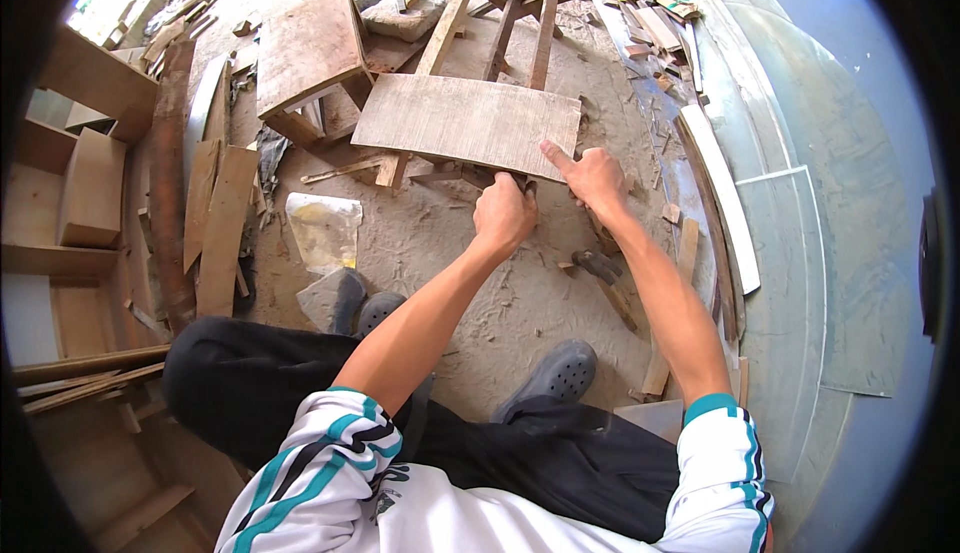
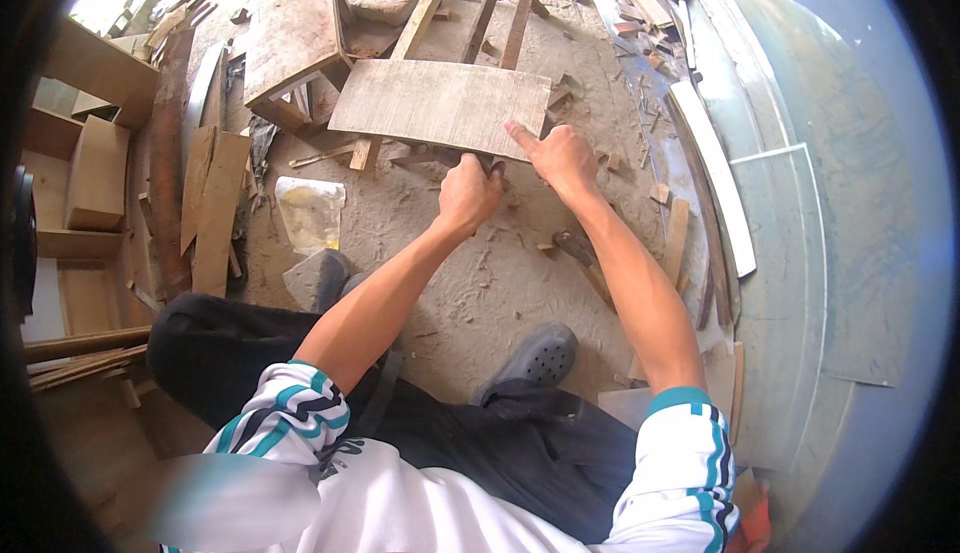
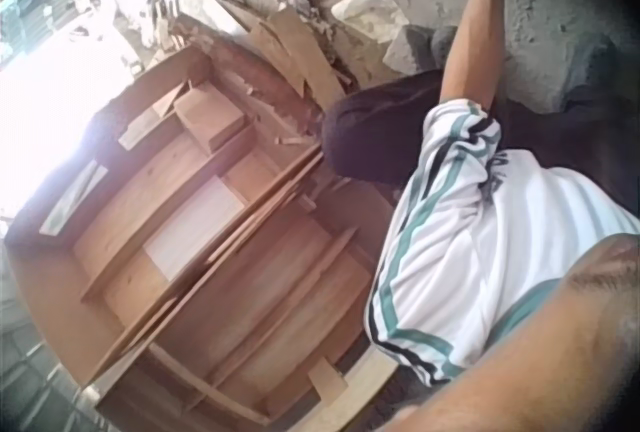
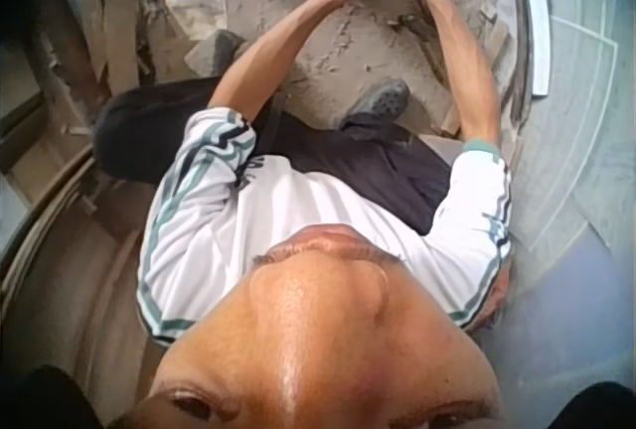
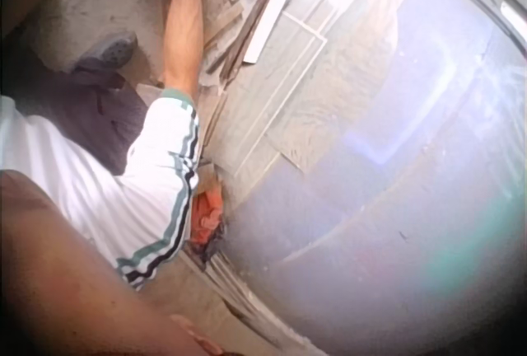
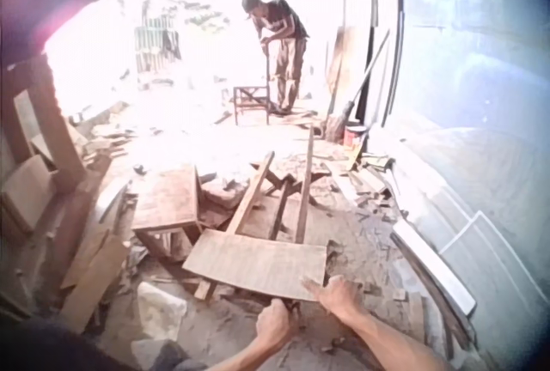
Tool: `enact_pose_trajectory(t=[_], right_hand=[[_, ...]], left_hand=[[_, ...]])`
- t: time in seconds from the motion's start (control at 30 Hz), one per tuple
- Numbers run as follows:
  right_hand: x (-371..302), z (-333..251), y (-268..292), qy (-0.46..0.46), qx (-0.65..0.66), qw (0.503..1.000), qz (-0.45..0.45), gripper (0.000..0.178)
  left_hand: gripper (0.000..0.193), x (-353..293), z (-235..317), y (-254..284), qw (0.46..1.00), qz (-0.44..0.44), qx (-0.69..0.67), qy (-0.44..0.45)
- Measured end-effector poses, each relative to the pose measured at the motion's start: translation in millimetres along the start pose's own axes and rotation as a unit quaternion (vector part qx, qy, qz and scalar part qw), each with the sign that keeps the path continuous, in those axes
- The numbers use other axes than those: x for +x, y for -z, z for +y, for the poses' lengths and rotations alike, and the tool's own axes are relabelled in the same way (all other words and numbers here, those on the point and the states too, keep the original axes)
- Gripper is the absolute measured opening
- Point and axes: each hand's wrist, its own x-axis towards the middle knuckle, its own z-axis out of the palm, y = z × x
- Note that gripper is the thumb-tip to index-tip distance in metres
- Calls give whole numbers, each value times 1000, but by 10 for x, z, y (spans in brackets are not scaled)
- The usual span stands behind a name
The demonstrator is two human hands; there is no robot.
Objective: The person sits on the floor and assembles a wooden frame by fitting small wooden pieces into slots. They use a hand saw to trim a larger plank and repeatedly test the fit of the components.
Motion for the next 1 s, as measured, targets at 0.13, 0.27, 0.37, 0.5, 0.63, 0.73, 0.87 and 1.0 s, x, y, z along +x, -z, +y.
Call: enact_pose_trajectory(t=[0.13,0.27,0.37,0.5,0.63,0.73,0.87,1.0], right_hand=[[56,66,-84,6,35,999,22,80],[35,38,-65,25,124,992,8,79],[54,74,-86,26,131,991,18,77],[149,200,-158,16,118,992,44,75],[153,252,-211,10,181,983,38,71],[109,197,-224,6,237,971,33,67],[66,177,-154,6,227,974,24,69],[36,168,-124,17,109,992,55,78]], left_hand=[[42,15,-18,-10,999,-7,-29,-10],[46,75,-91,-27,998,-12,-63,-19],[46,99,-127,-53,996,-11,-90,-26],[44,93,-122,-47,991,-17,-127,-31],[39,99,-115,-51,993,-38,-109,-12],[40,93,-116,-42,992,-37,-122,-12],[40,78,-89,-40,992,-33,-124,-17],[42,68,-62,-30,994,-27,-108,-21]])
